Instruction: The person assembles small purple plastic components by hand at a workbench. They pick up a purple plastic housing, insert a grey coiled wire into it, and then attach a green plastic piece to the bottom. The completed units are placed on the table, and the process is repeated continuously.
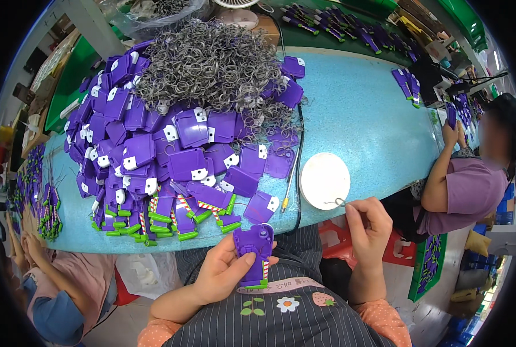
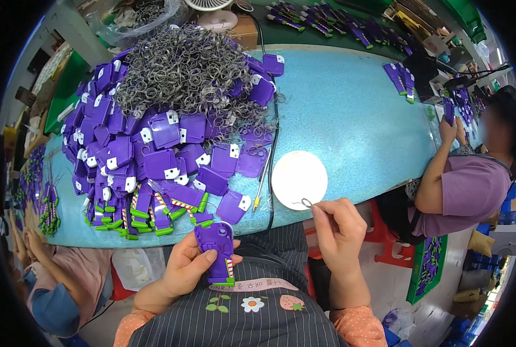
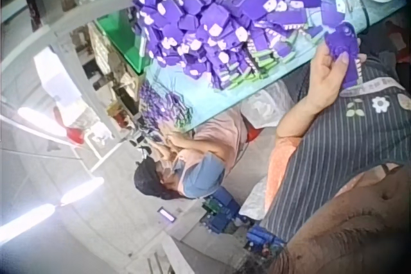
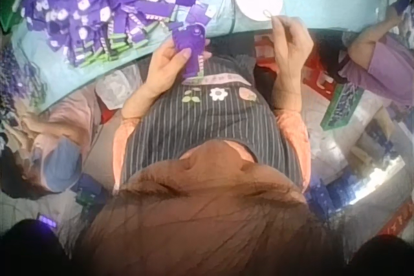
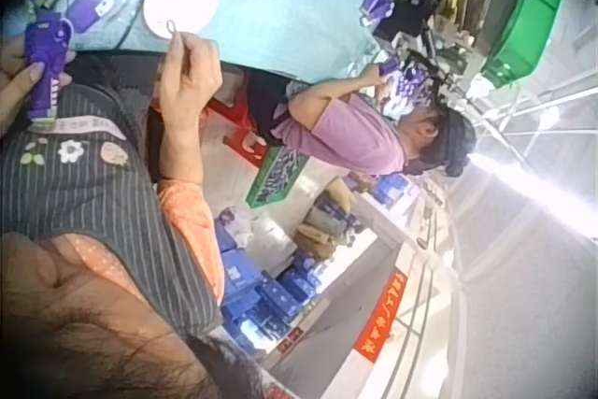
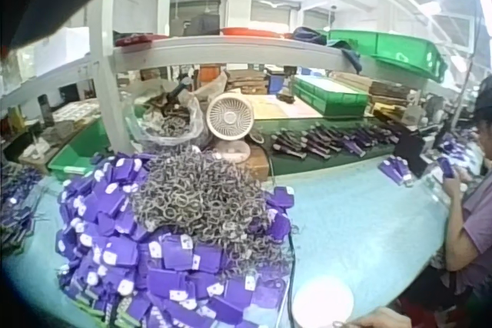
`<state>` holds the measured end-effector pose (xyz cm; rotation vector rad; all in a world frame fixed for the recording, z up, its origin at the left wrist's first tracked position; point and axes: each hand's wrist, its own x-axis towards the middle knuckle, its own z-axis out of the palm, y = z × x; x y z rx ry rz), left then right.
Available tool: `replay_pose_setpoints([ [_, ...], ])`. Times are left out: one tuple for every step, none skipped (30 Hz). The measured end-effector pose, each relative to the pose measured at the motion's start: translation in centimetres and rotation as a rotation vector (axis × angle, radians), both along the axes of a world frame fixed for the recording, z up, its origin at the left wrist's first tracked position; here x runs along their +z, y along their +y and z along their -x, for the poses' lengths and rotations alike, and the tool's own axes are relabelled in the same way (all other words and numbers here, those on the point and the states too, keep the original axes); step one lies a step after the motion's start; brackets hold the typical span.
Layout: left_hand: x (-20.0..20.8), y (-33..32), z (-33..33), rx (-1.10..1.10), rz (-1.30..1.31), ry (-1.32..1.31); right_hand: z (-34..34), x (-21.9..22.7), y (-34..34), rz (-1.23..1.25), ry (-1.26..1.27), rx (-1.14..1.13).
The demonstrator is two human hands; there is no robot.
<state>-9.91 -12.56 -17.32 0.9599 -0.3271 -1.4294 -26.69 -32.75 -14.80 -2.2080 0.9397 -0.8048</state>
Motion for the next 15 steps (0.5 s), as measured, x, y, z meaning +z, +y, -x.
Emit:
replay_pose_setpoints([
  [-0.1,-0.2,0.1,0.004,0.004,-0.009,0.0,-0.1,-0.2,0.058,0.041,0.000],
  [-0.2,-0.3,0.1,0.008,0.008,-0.019,0.0,-0.4,-0.6,0.116,0.083,0.001],
  [-0.2,-0.3,0.1,0.006,0.006,-0.023,0.1,-0.8,-0.9,0.174,0.124,0.001],
  [-0.3,-0.3,0.1,0.004,0.004,-0.028,0.2,-1.2,-1.1,0.185,0.155,0.017],
  [-0.4,-0.2,0.2,0.003,0.002,-0.032,0.3,-1.6,-1.2,0.195,0.186,0.034],
  [-0.5,-0.2,0.2,0.022,0.008,-0.023,0.1,-1.9,-1.2,0.204,0.215,0.058],
  [-0.6,-0.3,0.2,0.042,0.014,-0.013,0.0,-1.6,-0.9,0.198,0.168,0.008],
  [-0.6,-0.3,0.3,0.063,0.021,-0.004,0.0,-0.9,-0.4,0.191,0.121,-0.042],
  [-0.6,-0.3,0.2,0.054,0.031,0.016,-0.3,-0.1,0.2,0.182,0.071,-0.089],
  [-0.4,-0.3,0.1,0.048,0.037,0.032,-0.7,1.0,0.8,0.150,-0.019,-0.074],
  [-0.2,-0.3,0.0,0.043,0.043,0.049,-0.7,1.2,1.3,0.097,-0.095,-0.037],
  [-0.1,-0.4,-0.1,0.025,0.049,0.054,-0.9,1.2,1.9,0.003,-0.189,0.053],
  [0.0,-0.4,0.0,0.020,0.058,0.049,-1.2,1.1,2.6,-0.090,-0.283,0.145],
  [0.1,-0.5,0.2,0.017,0.068,0.044,-1.3,0.7,3.7,-0.318,-0.348,0.202],
  [0.2,-0.7,0.4,0.005,0.083,0.041,-1.8,0.7,4.3,-0.445,-0.351,0.313],
])
